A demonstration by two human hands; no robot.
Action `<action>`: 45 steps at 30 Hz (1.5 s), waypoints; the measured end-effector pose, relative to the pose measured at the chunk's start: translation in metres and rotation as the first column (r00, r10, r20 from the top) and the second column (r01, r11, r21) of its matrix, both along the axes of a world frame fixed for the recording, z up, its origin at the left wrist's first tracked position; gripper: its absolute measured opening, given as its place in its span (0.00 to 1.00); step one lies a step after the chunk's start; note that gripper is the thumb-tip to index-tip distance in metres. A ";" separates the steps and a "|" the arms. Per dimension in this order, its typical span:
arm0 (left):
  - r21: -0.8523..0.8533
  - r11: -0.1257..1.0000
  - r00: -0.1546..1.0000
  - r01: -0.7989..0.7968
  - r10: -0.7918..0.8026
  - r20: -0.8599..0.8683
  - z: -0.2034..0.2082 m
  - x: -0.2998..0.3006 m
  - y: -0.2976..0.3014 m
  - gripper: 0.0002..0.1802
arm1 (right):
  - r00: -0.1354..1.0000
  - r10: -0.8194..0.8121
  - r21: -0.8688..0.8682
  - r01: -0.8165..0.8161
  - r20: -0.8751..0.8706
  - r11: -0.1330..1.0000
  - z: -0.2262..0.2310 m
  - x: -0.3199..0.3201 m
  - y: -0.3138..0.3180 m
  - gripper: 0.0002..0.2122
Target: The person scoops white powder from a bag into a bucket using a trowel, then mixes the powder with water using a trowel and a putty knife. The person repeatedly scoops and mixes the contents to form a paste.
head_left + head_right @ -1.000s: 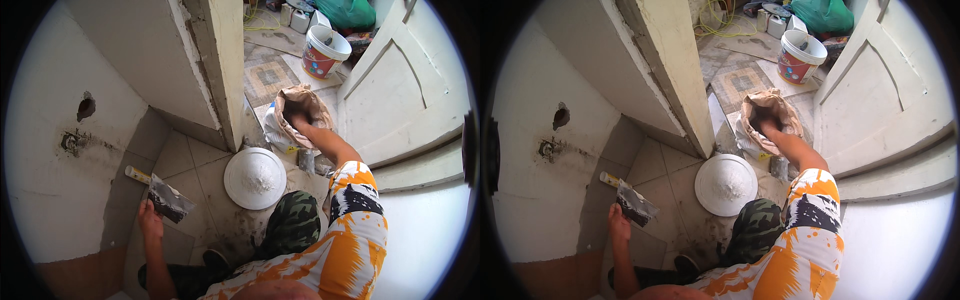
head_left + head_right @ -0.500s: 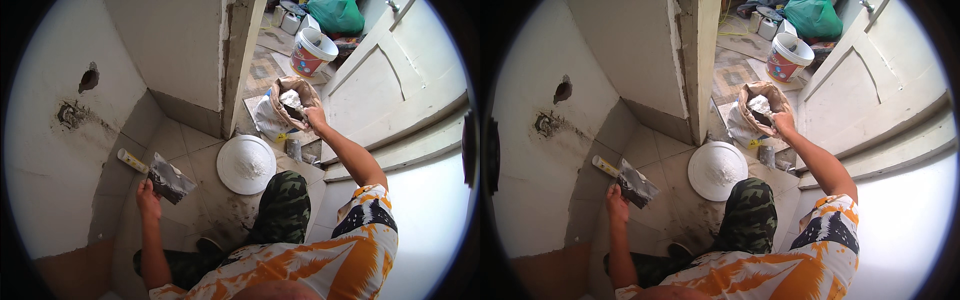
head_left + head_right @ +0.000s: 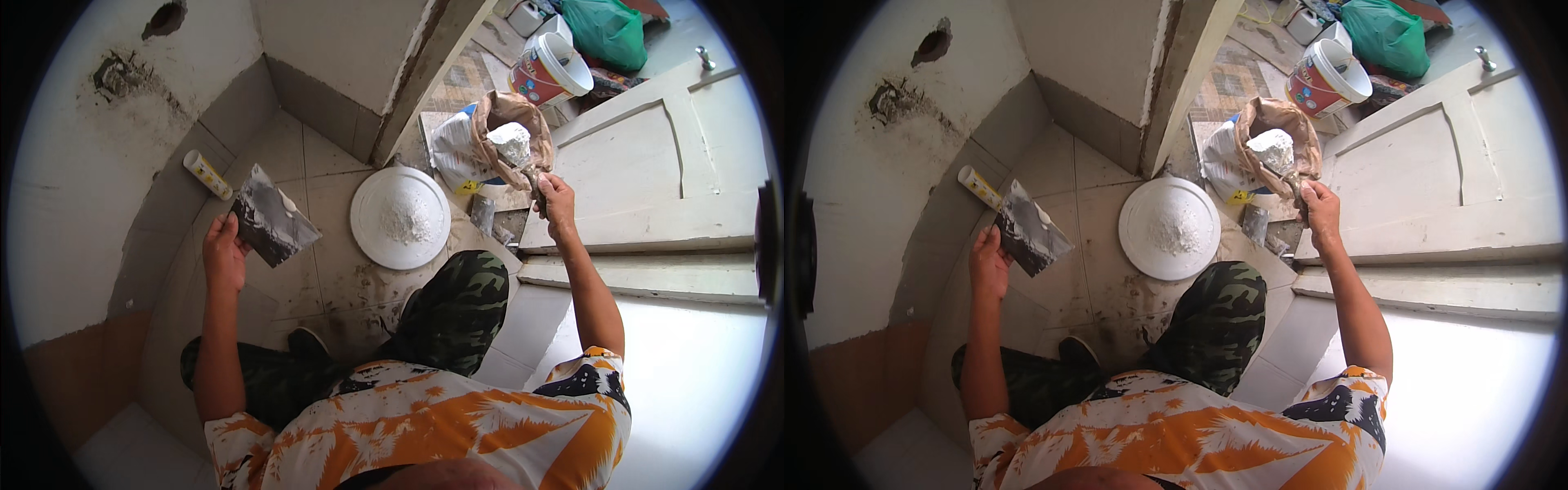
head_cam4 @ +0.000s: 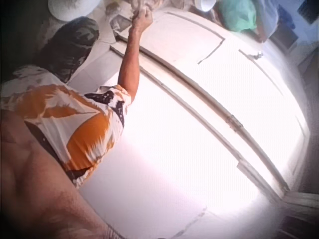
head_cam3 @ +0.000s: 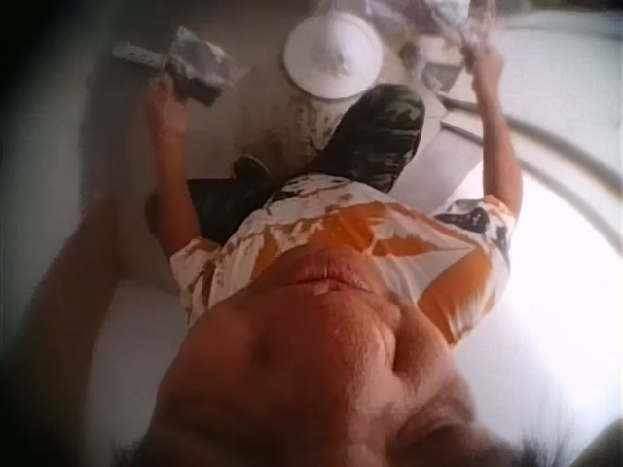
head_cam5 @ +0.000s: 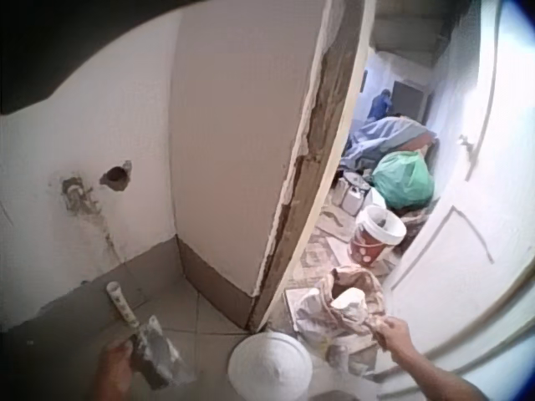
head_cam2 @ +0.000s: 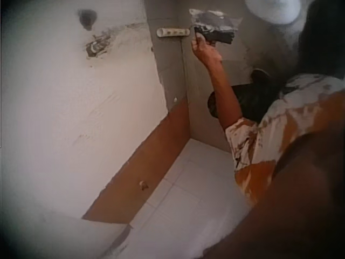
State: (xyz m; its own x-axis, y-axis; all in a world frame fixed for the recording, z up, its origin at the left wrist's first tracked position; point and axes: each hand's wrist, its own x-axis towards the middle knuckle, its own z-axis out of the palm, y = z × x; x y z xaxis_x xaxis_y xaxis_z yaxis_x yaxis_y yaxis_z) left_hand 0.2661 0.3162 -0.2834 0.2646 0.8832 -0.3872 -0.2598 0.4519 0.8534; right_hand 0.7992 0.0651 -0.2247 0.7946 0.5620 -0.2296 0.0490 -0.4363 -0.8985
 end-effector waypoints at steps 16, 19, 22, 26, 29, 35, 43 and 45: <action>0.002 0.998 0.998 -0.065 0.065 0.006 0.003 -0.001 -0.007 0.05 | 0.697 0.712 -0.662 -0.494 0.085 0.564 -0.176 -0.064 0.035 0.15; 0.025 0.995 0.994 -0.099 0.098 0.038 -0.003 -0.005 -0.005 0.08 | 0.638 0.767 -0.758 -0.469 0.065 0.454 -0.181 -0.076 0.072 0.18; 0.031 0.993 0.994 -0.111 0.110 0.028 0.004 0.002 -0.007 0.09 | 0.525 0.849 -0.855 -0.470 -0.068 0.222 -0.172 -0.081 0.108 0.16; 0.044 0.994 0.994 -0.097 0.095 0.051 -0.001 -0.005 -0.005 0.09 | 0.295 0.954 -0.893 -0.412 0.059 0.183 -0.150 -0.089 0.130 0.14; 0.031 0.994 0.994 -0.106 0.105 0.040 0.003 -0.004 -0.007 0.09 | 0.268 0.962 -0.913 -0.404 -0.052 0.063 -0.128 -0.098 0.137 0.14; 0.008 0.994 0.994 -0.110 0.110 0.012 0.002 0.007 -0.007 0.08 | 0.271 0.955 -0.924 -0.325 0.115 0.204 -0.148 -0.077 0.111 0.14; -0.008 0.991 0.991 -0.132 0.132 -0.025 -0.019 -0.008 -0.002 0.07 | 0.768 0.576 -0.497 -0.630 -0.282 0.597 0.003 0.002 0.048 0.11; -0.029 0.992 0.992 -0.124 0.123 -0.034 -0.018 -0.003 -0.001 0.07 | 0.838 0.498 -0.453 -0.541 -0.223 0.708 0.052 0.023 0.025 0.10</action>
State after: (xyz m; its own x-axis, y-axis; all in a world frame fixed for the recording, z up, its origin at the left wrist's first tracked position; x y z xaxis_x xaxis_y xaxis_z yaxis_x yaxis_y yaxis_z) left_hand 0.2629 0.3153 -0.3013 0.1414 0.8957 -0.4215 -0.2883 0.4446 0.8481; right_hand 0.8221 0.0896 -0.1728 0.3771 0.6785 -0.6304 0.3379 -0.7345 -0.5885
